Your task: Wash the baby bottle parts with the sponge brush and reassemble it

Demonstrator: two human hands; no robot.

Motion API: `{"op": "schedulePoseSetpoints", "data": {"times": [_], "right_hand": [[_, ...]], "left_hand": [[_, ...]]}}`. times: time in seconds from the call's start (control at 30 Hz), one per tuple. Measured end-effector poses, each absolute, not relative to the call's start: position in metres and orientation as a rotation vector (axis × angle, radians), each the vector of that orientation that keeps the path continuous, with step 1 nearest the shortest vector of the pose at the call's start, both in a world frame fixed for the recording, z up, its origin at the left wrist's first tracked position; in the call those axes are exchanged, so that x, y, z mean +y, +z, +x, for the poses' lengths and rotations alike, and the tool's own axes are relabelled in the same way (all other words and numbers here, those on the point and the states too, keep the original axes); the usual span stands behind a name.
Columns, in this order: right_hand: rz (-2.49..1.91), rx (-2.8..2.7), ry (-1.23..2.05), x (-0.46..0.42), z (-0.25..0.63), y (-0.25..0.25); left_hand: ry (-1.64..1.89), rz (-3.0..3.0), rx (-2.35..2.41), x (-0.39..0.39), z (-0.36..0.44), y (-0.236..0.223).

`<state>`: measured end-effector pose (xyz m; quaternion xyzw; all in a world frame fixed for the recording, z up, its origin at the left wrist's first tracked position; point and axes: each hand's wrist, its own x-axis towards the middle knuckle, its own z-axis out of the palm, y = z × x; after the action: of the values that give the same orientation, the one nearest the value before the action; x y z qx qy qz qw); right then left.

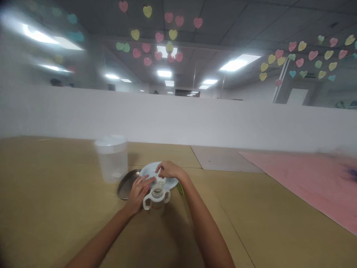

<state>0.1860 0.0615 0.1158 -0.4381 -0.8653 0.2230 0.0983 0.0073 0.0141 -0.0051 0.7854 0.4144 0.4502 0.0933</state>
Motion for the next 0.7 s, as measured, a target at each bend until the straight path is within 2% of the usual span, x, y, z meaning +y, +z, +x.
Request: {"op": "schedulePoseSetpoints", "data": {"times": [0.27,0.47,0.7], "right_hand": [[-1.632,-2.686,0.247,0.062,0.173,0.102],[-1.687,-2.726,0.313,0.074,0.169,0.077],[-1.751,-2.742,0.201,0.076,0.169,0.073]], "left_hand": [[1.399,2.321,1.243,0.011,0.006,-0.002],[1.462,2.315,1.248,0.009,0.006,0.001],[1.481,2.324,1.24,0.006,0.007,0.004]]}}
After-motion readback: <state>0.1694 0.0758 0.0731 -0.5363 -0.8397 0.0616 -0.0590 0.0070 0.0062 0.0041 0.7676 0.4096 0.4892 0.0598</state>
